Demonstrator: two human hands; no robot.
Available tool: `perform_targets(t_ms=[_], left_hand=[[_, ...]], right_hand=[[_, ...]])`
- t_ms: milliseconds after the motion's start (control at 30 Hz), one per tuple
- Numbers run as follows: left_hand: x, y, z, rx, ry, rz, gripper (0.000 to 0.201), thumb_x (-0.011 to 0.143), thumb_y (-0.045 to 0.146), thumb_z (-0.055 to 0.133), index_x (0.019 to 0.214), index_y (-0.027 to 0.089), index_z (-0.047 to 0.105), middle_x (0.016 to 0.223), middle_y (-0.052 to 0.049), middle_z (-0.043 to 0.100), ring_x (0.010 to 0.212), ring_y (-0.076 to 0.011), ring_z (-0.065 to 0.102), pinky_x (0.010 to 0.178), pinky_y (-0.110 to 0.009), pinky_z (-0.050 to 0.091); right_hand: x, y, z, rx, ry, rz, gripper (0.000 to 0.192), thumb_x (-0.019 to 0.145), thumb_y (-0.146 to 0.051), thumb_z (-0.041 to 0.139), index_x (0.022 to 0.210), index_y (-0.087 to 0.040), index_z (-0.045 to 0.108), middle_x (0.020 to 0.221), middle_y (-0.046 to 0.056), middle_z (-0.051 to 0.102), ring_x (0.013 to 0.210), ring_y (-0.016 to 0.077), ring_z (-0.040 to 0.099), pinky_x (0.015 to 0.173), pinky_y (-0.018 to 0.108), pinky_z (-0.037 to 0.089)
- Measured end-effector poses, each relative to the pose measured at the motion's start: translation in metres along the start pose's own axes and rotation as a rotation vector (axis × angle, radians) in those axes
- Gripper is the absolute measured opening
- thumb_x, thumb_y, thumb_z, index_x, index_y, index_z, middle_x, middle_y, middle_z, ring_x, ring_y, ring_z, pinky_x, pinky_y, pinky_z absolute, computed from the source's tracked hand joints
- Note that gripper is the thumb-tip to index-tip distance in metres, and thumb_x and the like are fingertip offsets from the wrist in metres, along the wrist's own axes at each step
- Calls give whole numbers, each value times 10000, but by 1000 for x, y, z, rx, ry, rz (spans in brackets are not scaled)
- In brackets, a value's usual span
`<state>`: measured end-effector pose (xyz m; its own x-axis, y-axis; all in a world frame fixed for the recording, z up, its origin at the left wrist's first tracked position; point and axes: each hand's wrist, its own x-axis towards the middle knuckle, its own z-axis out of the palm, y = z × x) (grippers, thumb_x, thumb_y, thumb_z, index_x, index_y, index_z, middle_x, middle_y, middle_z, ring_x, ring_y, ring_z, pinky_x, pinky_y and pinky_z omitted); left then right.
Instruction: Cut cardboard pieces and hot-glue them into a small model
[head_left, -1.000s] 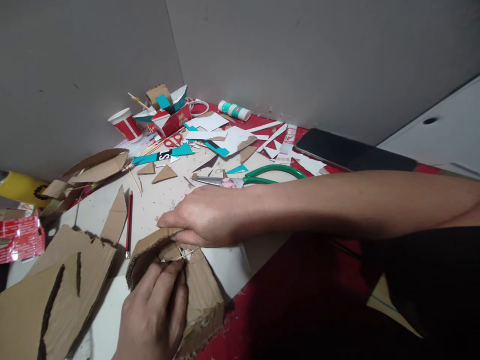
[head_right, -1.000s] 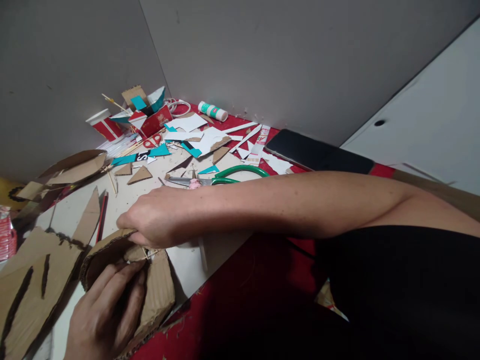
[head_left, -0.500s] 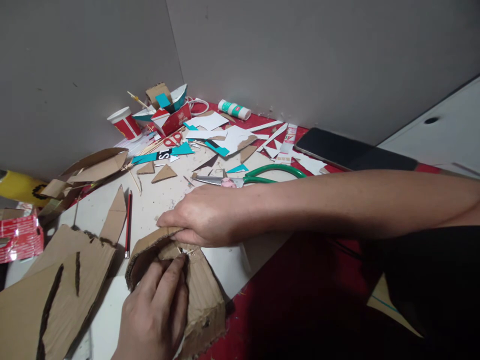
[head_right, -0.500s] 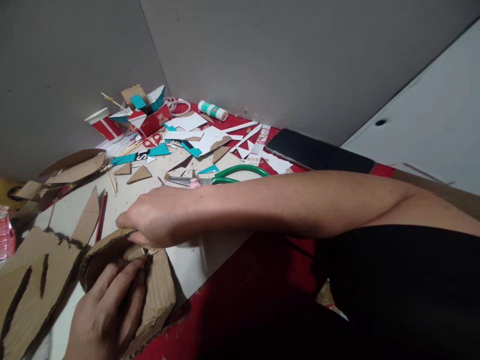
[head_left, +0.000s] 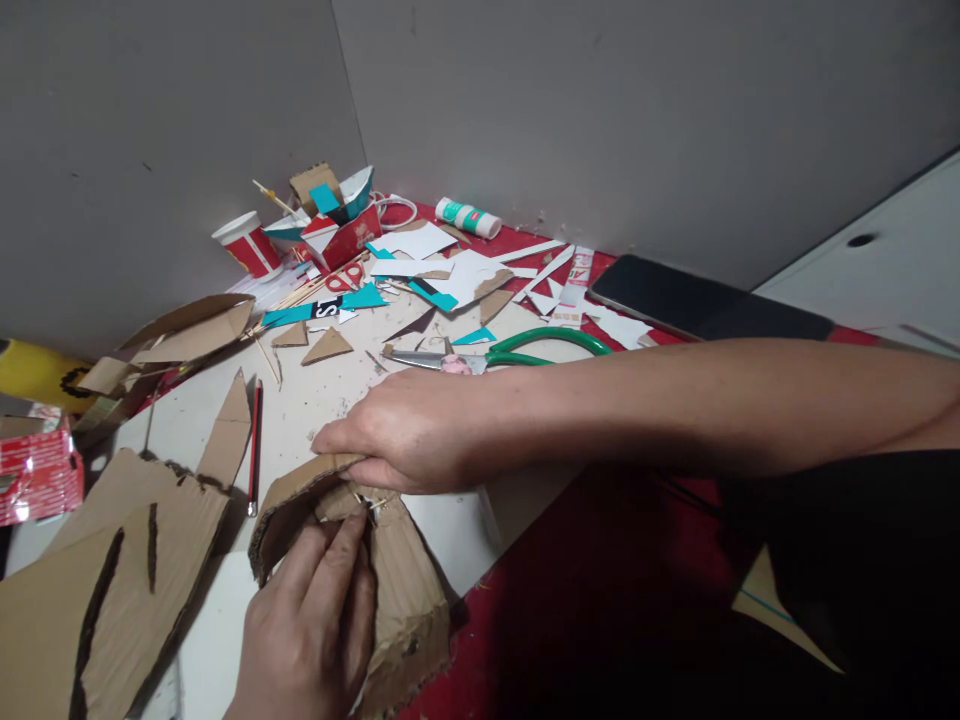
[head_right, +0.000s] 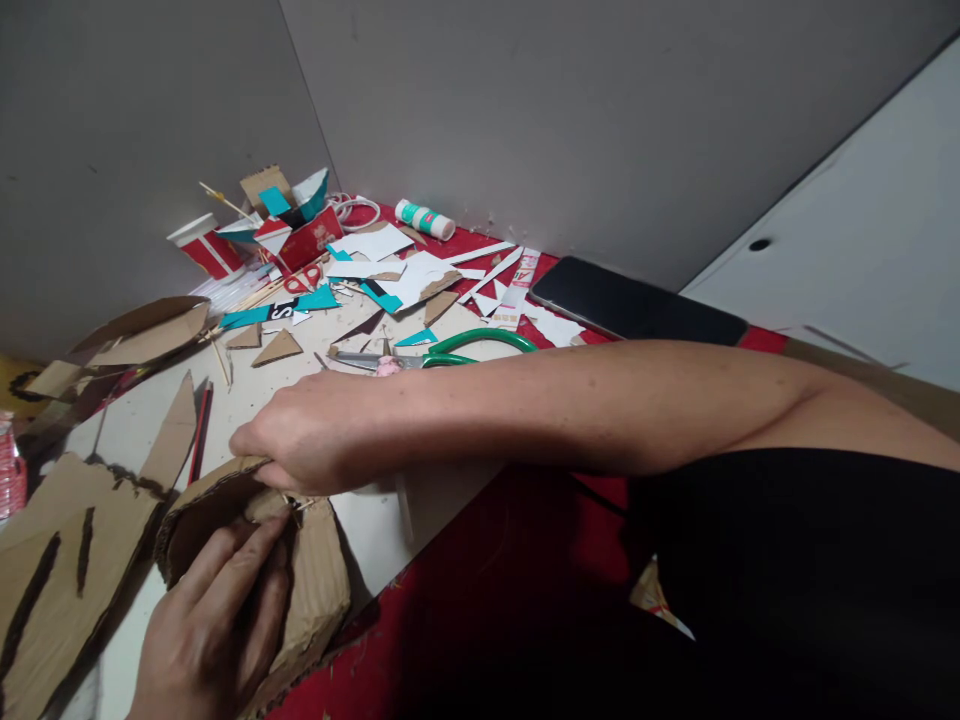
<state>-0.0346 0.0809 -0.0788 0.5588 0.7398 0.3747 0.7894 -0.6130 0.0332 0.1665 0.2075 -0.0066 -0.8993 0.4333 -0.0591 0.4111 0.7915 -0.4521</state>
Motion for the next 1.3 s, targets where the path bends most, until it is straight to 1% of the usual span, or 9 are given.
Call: perform_targets(t_ms=[300,433,633,733,867,967,1067,1200,1300], left_hand=[[2,2,0,24,13,12,316,883,133,511,1193,80,542,921,-106,619,774,-170,649,642,-230,551],[4,3,-1,13,-10,19,331,881,150,522,1206,87,533,923,-107,616,766,-172,658,633,-231,555],[7,5,0,-29,-15,-14,282,897,146,485,1165,83,551,881,-105,616,732,-170,654,606,-243,561],[6,5,0,-7,17,-5,275,885,130,515,1149,71,561,888,-120,646,743,-183,646,607,-258,554],[4,5,-2,33,63,67,243,871,90,540,1106,46,581,904,-133,697,801,-204,644,677,-273,541],[5,4,-2,71,77,101,198,870,81,552,1060,61,605,925,-117,716,826,-199,647,736,-271,526],[6,3,0,95,48,77,243,864,103,581,1106,96,604,967,-94,715,875,-192,653,782,-267,518],[3,1,4,45,-21,-33,319,910,119,494,1221,157,553,1032,-94,675,927,-182,650,786,-265,520],[3,1,5,22,-33,-16,312,909,98,474,1204,151,558,1050,-106,662,925,-178,646,764,-245,509]], right_hand=[[1,2,2,-16,5,-6,325,910,-278,446,1189,-193,590,970,96,694,800,223,603,609,299,336],[0,2,2,-21,14,-5,316,912,-287,443,1174,-199,597,971,90,693,800,219,607,609,295,342],[0,1,2,-17,11,-9,317,910,-281,450,1180,-196,592,977,91,693,815,221,611,621,298,352],[0,0,1,-19,-3,-3,314,911,-274,456,1183,-192,589,991,94,691,824,220,610,631,299,360],[0,0,1,-9,-3,-8,314,914,-270,454,1187,-193,587,986,89,688,825,217,607,643,297,366],[0,0,1,-6,-2,-13,309,913,-275,455,1180,-193,589,977,87,689,818,215,605,643,297,364],[0,0,1,-2,0,-2,321,910,-280,453,1190,-193,586,972,92,690,810,222,603,633,299,360],[0,1,3,11,20,18,331,904,-282,460,1198,-196,587,955,93,691,790,217,597,619,288,362],[-1,2,4,14,28,14,328,902,-284,465,1193,-200,592,939,88,690,779,211,594,611,282,359]])
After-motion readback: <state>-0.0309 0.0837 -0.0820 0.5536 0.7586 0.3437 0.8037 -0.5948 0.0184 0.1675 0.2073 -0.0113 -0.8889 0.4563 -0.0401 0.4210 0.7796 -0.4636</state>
